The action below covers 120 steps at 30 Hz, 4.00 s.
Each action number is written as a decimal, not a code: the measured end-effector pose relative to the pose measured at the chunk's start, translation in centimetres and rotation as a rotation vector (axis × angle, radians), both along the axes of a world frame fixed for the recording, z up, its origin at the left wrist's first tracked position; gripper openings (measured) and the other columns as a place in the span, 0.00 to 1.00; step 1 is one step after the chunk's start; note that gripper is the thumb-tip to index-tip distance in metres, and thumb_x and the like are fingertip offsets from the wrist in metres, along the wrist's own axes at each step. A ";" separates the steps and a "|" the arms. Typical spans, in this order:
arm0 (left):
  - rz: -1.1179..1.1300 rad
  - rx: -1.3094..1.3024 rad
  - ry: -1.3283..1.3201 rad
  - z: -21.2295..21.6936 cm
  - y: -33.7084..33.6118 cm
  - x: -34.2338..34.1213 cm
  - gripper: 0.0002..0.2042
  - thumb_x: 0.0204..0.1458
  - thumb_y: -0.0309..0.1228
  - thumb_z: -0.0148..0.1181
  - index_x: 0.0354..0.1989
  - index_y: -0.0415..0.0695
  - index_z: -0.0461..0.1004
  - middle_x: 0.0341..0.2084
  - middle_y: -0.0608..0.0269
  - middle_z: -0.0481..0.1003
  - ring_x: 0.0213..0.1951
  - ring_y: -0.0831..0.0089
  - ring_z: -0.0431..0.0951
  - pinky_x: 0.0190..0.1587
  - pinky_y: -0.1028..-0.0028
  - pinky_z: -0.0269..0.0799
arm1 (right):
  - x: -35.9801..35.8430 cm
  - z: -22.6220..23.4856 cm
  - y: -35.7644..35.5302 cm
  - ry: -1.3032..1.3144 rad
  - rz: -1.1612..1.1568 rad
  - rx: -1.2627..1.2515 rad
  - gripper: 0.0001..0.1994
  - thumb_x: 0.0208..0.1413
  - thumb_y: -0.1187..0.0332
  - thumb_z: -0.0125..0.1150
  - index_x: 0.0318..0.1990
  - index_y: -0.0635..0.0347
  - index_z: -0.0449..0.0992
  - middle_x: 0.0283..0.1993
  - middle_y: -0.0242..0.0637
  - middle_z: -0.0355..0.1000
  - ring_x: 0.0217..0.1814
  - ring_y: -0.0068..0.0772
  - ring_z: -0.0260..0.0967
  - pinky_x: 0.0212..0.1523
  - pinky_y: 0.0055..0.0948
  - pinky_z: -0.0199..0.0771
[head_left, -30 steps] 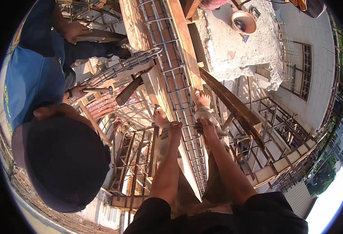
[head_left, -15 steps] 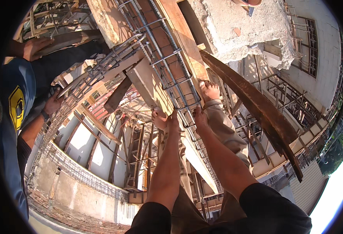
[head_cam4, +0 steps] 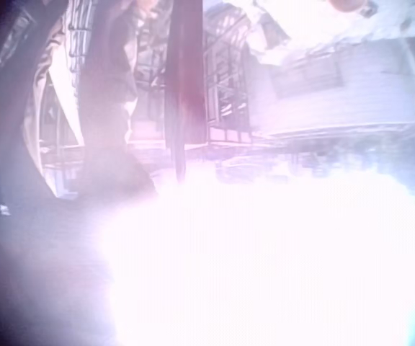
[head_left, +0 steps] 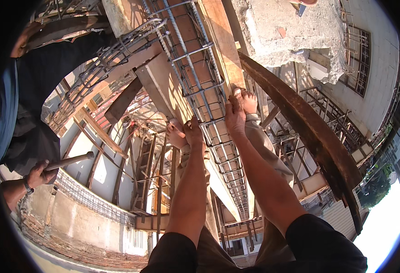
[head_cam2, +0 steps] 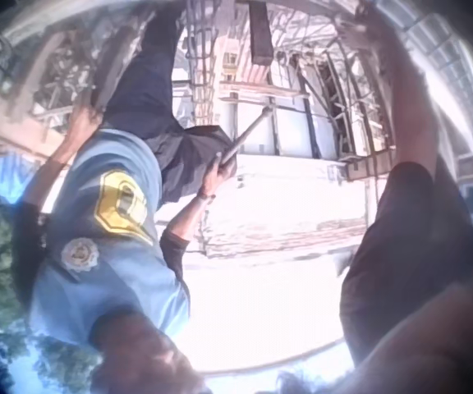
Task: The person, along with other workers, aligns a rebar cage within wooden formwork, uses a hammer to secure wooden supports, and ties the rebar with wire while standing on the structure.
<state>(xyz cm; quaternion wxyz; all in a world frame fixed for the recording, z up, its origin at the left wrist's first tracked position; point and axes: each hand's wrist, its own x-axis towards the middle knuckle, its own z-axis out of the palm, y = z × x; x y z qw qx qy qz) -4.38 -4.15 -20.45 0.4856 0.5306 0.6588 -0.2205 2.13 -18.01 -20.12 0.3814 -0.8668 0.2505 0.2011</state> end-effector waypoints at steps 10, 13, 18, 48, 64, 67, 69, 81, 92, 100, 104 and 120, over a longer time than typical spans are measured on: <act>0.141 -0.257 -0.257 -1.1 2.3 6.1 0.12 0.51 0.35 0.59 0.37 0.40 0.73 0.27 0.65 0.71 0.27 0.75 0.70 0.27 0.73 0.64 | 4.0 -2.5 0.4 0.450 -0.066 0.373 0.21 0.64 0.49 0.47 0.48 0.58 0.74 0.45 0.46 0.76 0.48 0.54 0.73 0.49 0.45 0.69; 0.065 -0.198 -0.209 -2.5 2.4 6.1 0.17 0.56 0.42 0.57 0.34 0.38 0.72 0.20 0.63 0.69 0.19 0.73 0.69 0.24 0.72 0.63 | 3.8 -1.9 1.1 0.505 0.076 0.144 0.28 0.60 0.45 0.53 0.43 0.67 0.77 0.37 0.47 0.79 0.42 0.37 0.74 0.46 0.36 0.70; 0.108 -0.303 -0.202 -2.9 2.4 6.0 0.20 0.60 0.47 0.53 0.29 0.40 0.72 0.13 0.67 0.65 0.17 0.73 0.68 0.23 0.71 0.64 | 2.3 -3.6 0.5 0.367 0.091 0.209 0.21 0.59 0.52 0.56 0.42 0.66 0.75 0.38 0.46 0.78 0.41 0.35 0.74 0.44 0.36 0.71; 0.201 -0.255 -0.068 -3.9 1.5 6.7 0.13 0.60 0.37 0.57 0.26 0.45 0.67 0.12 0.69 0.61 0.09 0.76 0.59 0.12 0.74 0.54 | 1.8 -6.2 0.7 0.545 -0.235 0.388 0.22 0.59 0.54 0.55 0.44 0.70 0.72 0.33 0.46 0.75 0.36 0.36 0.73 0.36 0.34 0.71; -0.651 -0.056 0.196 -21.0 -0.4 -5.5 0.17 0.42 0.42 0.72 0.41 0.54 0.77 0.34 0.75 0.79 0.45 0.78 0.79 0.43 0.79 0.76 | 2.5 -7.0 0.3 0.610 -0.242 0.471 0.20 0.61 0.53 0.55 0.44 0.64 0.73 0.32 0.39 0.77 0.31 0.31 0.72 0.30 0.26 0.68; -0.690 -0.142 0.222 -17.9 0.3 -3.2 0.20 0.40 0.43 0.73 0.41 0.53 0.77 0.35 0.73 0.80 0.44 0.77 0.81 0.42 0.77 0.77 | 2.4 -7.6 -0.2 0.641 -0.231 0.489 0.21 0.60 0.52 0.57 0.46 0.65 0.74 0.34 0.41 0.79 0.34 0.31 0.75 0.35 0.28 0.70; -0.606 -0.249 0.274 -15.0 0.7 -0.7 0.19 0.42 0.44 0.72 0.41 0.52 0.77 0.35 0.72 0.81 0.42 0.77 0.82 0.40 0.75 0.77 | 2.0 -7.5 -0.6 0.688 -0.260 0.495 0.23 0.60 0.51 0.57 0.48 0.65 0.75 0.36 0.42 0.80 0.36 0.32 0.76 0.39 0.29 0.72; 0.395 -0.230 -0.238 -11.8 -0.7 0.7 0.05 0.56 0.32 0.55 0.37 0.47 0.76 0.15 0.67 0.71 0.12 0.75 0.67 0.13 0.73 0.60 | 3.3 -6.8 -0.7 0.790 -0.275 0.541 0.24 0.61 0.49 0.57 0.43 0.68 0.75 0.32 0.43 0.78 0.34 0.34 0.77 0.37 0.30 0.75; 0.071 -0.090 -0.016 -11.3 0.2 2.4 0.08 0.54 0.32 0.62 0.27 0.44 0.71 0.11 0.64 0.65 0.11 0.71 0.66 0.13 0.72 0.58 | 3.7 -6.2 -0.1 0.830 -0.268 0.609 0.26 0.62 0.47 0.57 0.35 0.68 0.76 0.27 0.44 0.77 0.28 0.35 0.76 0.30 0.30 0.76; -0.562 0.134 -0.282 -12.7 2.2 -1.4 0.08 0.52 0.31 0.63 0.31 0.41 0.72 0.14 0.62 0.69 0.13 0.70 0.69 0.14 0.71 0.61 | 4.6 -4.2 2.0 0.808 -0.252 0.575 0.24 0.60 0.48 0.61 0.27 0.65 0.74 0.21 0.40 0.72 0.20 0.34 0.72 0.22 0.30 0.74; 0.039 -0.240 0.076 -8.6 1.0 3.7 0.13 0.52 0.38 0.64 0.28 0.40 0.73 0.14 0.60 0.70 0.12 0.70 0.70 0.14 0.70 0.63 | 4.5 -4.5 0.6 0.750 -0.316 0.556 0.25 0.60 0.48 0.62 0.24 0.63 0.73 0.20 0.39 0.71 0.18 0.34 0.71 0.20 0.29 0.73; -0.873 -0.180 0.129 2.3 8.5 10.9 0.23 0.49 0.44 0.63 0.45 0.36 0.75 0.24 0.55 0.78 0.31 0.60 0.81 0.38 0.64 0.76 | 7.4 -2.7 0.2 0.355 0.170 0.103 0.33 0.58 0.35 0.52 0.33 0.65 0.74 0.26 0.48 0.76 0.27 0.46 0.75 0.30 0.42 0.77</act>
